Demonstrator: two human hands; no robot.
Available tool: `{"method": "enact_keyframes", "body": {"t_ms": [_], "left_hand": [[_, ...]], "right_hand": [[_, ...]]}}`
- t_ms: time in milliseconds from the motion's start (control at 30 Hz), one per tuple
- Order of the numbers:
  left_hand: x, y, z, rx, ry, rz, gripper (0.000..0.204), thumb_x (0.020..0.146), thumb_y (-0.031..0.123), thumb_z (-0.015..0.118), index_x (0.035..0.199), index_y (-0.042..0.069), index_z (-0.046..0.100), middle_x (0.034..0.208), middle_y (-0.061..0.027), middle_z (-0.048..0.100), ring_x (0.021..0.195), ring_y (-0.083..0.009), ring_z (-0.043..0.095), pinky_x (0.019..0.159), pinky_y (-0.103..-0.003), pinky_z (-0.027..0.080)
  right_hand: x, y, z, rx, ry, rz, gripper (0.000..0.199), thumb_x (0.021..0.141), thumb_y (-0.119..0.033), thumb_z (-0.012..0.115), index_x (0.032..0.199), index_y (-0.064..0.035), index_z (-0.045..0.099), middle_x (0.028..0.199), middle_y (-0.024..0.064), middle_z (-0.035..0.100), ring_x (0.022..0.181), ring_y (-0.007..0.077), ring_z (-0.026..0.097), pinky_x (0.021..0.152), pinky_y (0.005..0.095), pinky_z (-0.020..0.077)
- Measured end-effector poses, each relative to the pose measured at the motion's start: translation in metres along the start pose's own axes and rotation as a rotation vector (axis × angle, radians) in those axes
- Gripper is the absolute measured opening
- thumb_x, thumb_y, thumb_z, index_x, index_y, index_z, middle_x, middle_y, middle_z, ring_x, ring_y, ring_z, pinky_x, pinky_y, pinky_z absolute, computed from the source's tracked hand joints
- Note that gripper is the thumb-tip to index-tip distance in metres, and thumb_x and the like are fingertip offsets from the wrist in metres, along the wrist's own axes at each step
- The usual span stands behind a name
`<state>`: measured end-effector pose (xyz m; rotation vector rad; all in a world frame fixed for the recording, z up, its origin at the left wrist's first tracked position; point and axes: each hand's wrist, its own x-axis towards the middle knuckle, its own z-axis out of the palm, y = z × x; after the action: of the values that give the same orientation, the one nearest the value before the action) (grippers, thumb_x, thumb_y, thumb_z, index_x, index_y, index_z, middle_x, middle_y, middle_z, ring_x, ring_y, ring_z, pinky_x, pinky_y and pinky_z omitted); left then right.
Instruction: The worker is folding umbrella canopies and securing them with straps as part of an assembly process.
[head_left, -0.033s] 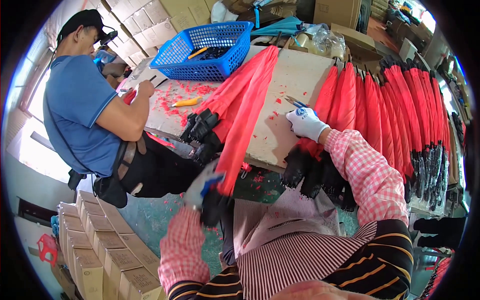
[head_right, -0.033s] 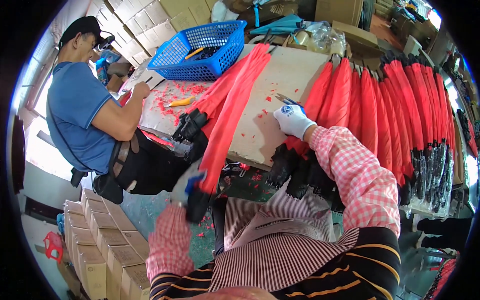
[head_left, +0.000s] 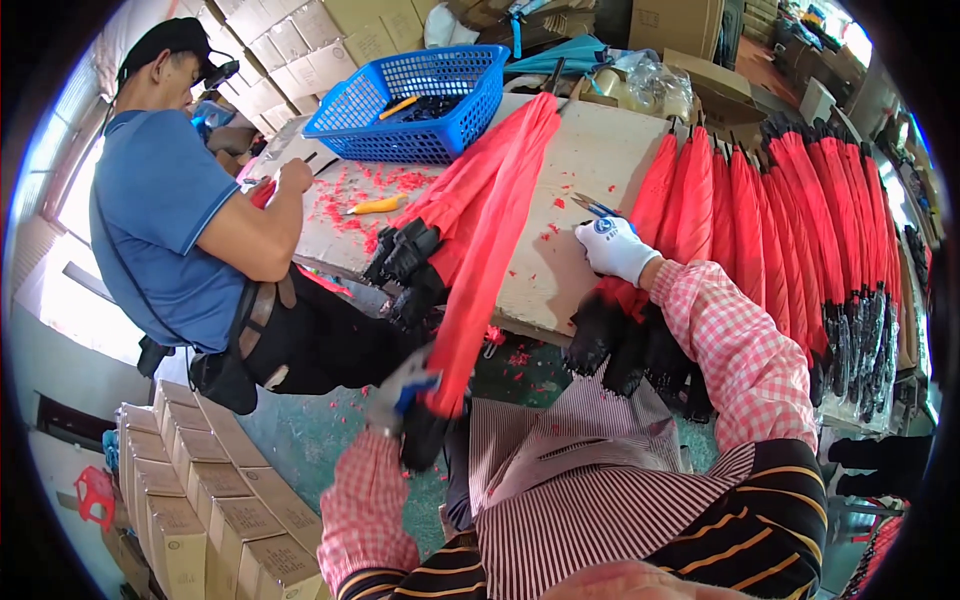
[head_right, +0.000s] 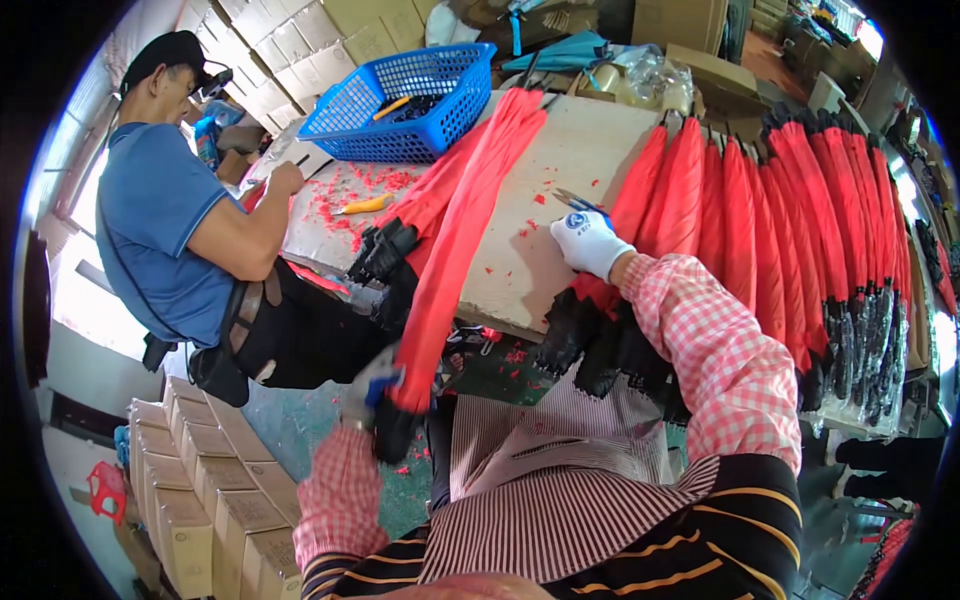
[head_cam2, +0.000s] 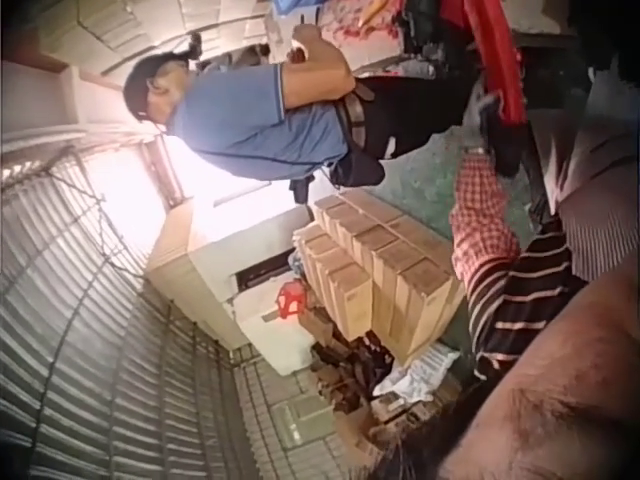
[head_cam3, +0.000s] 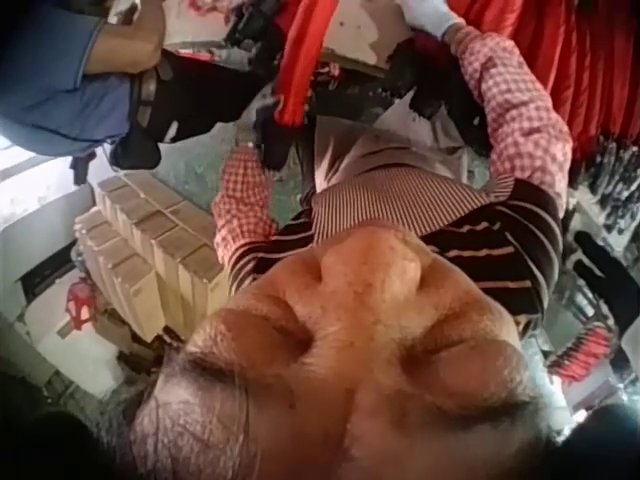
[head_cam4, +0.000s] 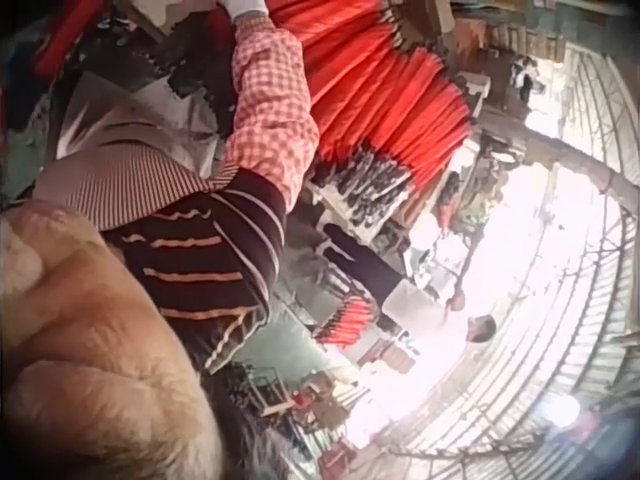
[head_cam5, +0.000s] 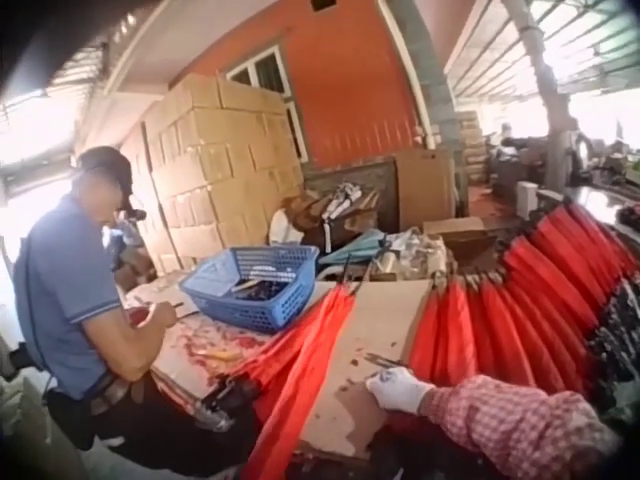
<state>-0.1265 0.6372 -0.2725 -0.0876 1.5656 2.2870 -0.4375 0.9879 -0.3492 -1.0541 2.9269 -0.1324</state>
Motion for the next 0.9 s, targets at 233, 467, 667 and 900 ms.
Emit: {"method": "enact_keyframes", "body": {"t_ms": [233, 467, 667, 900], "left_hand": [[-0.068, -0.110, -0.017, 0.076, 0.029, -0.050, 0.089, 0.090, 0.030, 0.083, 0.158, -0.009, 0.040, 0.151, -0.0187, 0.058, 0.136, -0.0278, 0.060, 0.114, -0.038, 0.049], [-0.098, -0.109, 0.060, 0.648, 0.246, -0.159, 0.110, 0.076, 0.043, 0.098, 0.156, -0.006, 0.040, 0.147, -0.0189, 0.059, 0.137, -0.0271, 0.059, 0.113, -0.038, 0.050], [-0.113, -0.089, 0.116, 0.841, 0.279, -0.120, 0.107, 0.077, 0.045, 0.097, 0.153, -0.006, 0.043, 0.147, -0.0214, 0.060, 0.137, -0.0300, 0.060, 0.115, -0.038, 0.047], [-0.122, -0.072, 0.157, 0.782, 0.265, -0.124, 0.103, 0.076, 0.046, 0.097, 0.150, -0.005, 0.048, 0.143, -0.0250, 0.063, 0.131, -0.0307, 0.065, 0.111, -0.040, 0.050]], "right_hand": [[-0.013, 0.008, -0.013, 0.241, 0.422, -0.058, 0.025, 0.094, -0.014, 0.069, 0.116, -0.0044, 0.079, 0.094, 0.0165, 0.080, 0.083, 0.0300, 0.077, 0.073, 0.0415, 0.0601], [-0.131, -0.025, -0.146, 1.957, 0.566, 0.012, 0.032, 0.107, -0.014, 0.068, 0.135, 0.0007, 0.072, 0.105, 0.0030, 0.075, 0.076, 0.0107, 0.066, 0.069, 0.0255, 0.0534], [-0.193, -0.060, -0.177, 1.833, 0.551, -0.128, 0.042, 0.106, -0.024, 0.071, 0.140, 0.0019, 0.068, 0.108, 0.0034, 0.074, 0.081, 0.0077, 0.064, 0.068, 0.0225, 0.0514], [-0.220, -0.079, -0.183, 1.725, 0.355, -0.106, 0.047, 0.107, -0.036, 0.070, 0.135, 0.0018, 0.070, 0.107, 0.0016, 0.074, 0.083, 0.0046, 0.062, 0.069, 0.0193, 0.0482]]}}
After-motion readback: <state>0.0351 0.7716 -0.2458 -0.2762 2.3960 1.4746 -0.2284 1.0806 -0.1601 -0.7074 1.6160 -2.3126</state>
